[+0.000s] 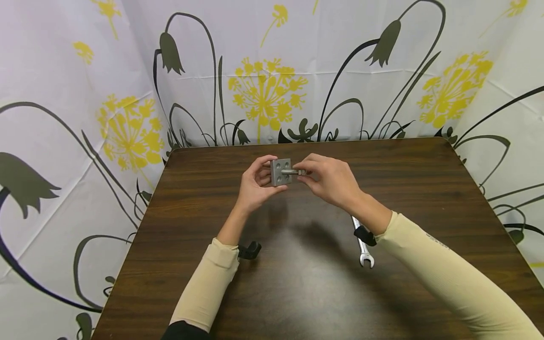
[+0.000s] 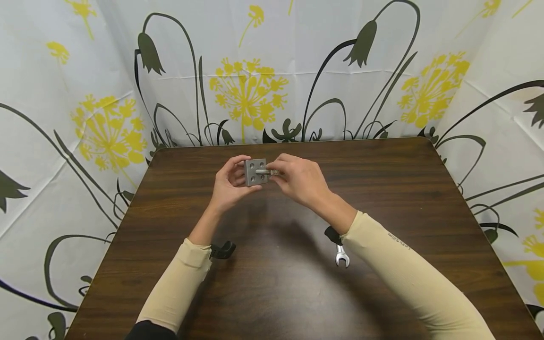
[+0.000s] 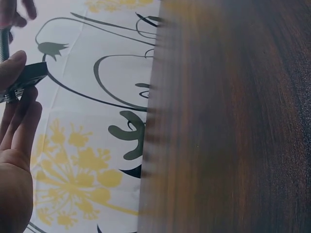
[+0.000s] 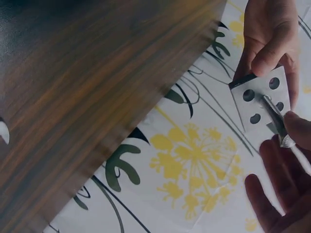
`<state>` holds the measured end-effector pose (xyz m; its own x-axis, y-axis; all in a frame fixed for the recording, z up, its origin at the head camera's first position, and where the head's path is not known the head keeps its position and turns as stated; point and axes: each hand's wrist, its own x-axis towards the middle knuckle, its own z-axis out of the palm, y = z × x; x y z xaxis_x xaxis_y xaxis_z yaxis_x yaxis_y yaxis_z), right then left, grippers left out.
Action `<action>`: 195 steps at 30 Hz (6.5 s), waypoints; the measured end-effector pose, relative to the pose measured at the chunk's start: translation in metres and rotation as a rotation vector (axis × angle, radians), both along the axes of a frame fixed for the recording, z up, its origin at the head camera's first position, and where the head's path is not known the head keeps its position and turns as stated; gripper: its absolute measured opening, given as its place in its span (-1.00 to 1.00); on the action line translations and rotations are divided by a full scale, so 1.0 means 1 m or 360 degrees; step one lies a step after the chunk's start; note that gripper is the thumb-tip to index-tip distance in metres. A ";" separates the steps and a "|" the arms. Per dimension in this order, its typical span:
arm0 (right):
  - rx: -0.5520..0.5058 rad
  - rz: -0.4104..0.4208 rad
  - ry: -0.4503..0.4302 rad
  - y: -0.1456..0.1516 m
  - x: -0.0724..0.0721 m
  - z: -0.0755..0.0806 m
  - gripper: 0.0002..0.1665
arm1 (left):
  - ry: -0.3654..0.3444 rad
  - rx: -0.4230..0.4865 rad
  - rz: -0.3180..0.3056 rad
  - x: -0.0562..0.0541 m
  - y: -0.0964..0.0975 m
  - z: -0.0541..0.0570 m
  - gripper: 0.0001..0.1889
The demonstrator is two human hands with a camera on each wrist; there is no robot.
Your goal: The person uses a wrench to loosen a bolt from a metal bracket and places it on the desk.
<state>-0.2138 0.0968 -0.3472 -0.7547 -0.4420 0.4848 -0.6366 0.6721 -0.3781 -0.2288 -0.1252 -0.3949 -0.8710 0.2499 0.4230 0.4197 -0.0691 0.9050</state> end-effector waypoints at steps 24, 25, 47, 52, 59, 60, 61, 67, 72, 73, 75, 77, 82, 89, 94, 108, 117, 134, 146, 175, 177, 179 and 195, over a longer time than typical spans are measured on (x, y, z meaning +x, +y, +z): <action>-0.0040 -0.0059 0.0046 0.001 0.000 -0.003 -0.67 | 0.0016 0.0053 0.0010 -0.014 -0.002 -0.024 -0.19; -0.0044 -0.0077 0.0031 0.001 0.000 -0.003 -0.67 | 0.0009 0.0050 0.0012 -0.014 -0.002 -0.023 -0.19; -0.0078 -0.0124 0.0061 0.000 0.000 -0.001 -0.66 | -0.0008 0.0096 -0.0013 -0.001 0.001 0.000 -0.23; -0.0058 -0.0105 0.0017 -0.001 0.000 0.000 -0.74 | -0.0009 0.0087 0.0000 -0.001 0.000 -0.002 -0.23; -0.0017 -0.0153 -0.0062 -0.001 0.000 0.001 -0.67 | 0.0003 0.0085 0.0004 -0.002 -0.001 -0.003 -0.23; -0.0007 -0.0166 -0.0088 -0.001 0.000 0.002 -0.68 | 0.0005 0.0080 0.0005 -0.001 -0.001 -0.003 -0.23; 0.0001 -0.0164 -0.0105 -0.001 0.000 0.002 -0.71 | 0.0003 0.0077 0.0007 -0.001 -0.001 -0.003 -0.23; 0.0032 -0.0099 -0.0029 0.000 0.000 0.002 -0.63 | 0.0003 0.0075 0.0022 -0.001 -0.001 -0.001 -0.23; 0.0011 -0.0154 -0.0104 0.000 0.000 0.002 -0.68 | 0.0006 0.0061 0.0030 -0.004 -0.002 -0.006 -0.22; 0.0011 -0.0135 -0.0100 0.000 0.000 0.002 -0.73 | 0.0004 0.0064 0.0029 -0.006 -0.002 -0.009 -0.21; 0.0010 -0.0080 -0.0053 0.000 0.000 0.002 -0.76 | 0.0002 0.0070 0.0029 -0.010 -0.003 -0.015 -0.20; -0.0001 -0.0051 0.0013 0.000 -0.001 0.002 -0.68 | 0.0015 0.0086 0.0025 -0.014 -0.004 -0.022 -0.19; -0.0007 -0.0144 -0.0093 0.000 -0.001 0.002 -0.69 | 0.0035 0.0068 0.0028 -0.010 -0.002 -0.014 -0.21; -0.0009 -0.0076 -0.0018 0.002 -0.001 0.001 -0.69 | 0.0000 0.0075 0.0014 -0.002 0.000 -0.002 -0.23; -0.0012 -0.0127 -0.0090 0.002 -0.001 0.003 -0.73 | 0.0002 0.0068 0.0016 -0.002 0.001 -0.001 -0.24; 0.0051 -0.0015 -0.0075 0.005 0.000 0.002 -0.67 | -0.0020 0.0065 0.0010 -0.001 0.001 -0.005 -0.24; 0.0058 -0.0087 -0.0058 0.003 -0.001 0.004 -0.70 | 0.0012 0.0073 0.0032 -0.003 0.001 -0.002 -0.24; 0.0011 -0.0129 -0.0061 0.002 0.000 0.003 -0.71 | 0.0036 0.0060 0.0042 -0.002 0.000 0.000 -0.25; -0.0020 -0.0146 -0.0097 0.002 0.001 0.002 -0.72 | 0.0016 0.0065 0.0041 -0.004 -0.001 -0.005 -0.24; -0.0042 -0.0128 -0.0080 0.001 0.001 0.003 -0.65 | 0.0014 0.0048 0.0072 -0.001 -0.002 0.001 -0.25; -0.0039 -0.0143 -0.0090 0.001 0.001 0.004 -0.71 | 0.0010 0.0046 0.0070 -0.001 -0.002 0.001 -0.25; -0.0041 -0.0120 -0.0081 0.001 0.001 0.003 -0.75 | 0.0008 0.0045 0.0076 -0.001 -0.002 0.001 -0.25; -0.0031 -0.0124 -0.0065 0.001 0.001 0.003 -0.66 | -0.0001 0.0033 0.0073 -0.002 -0.003 0.000 -0.25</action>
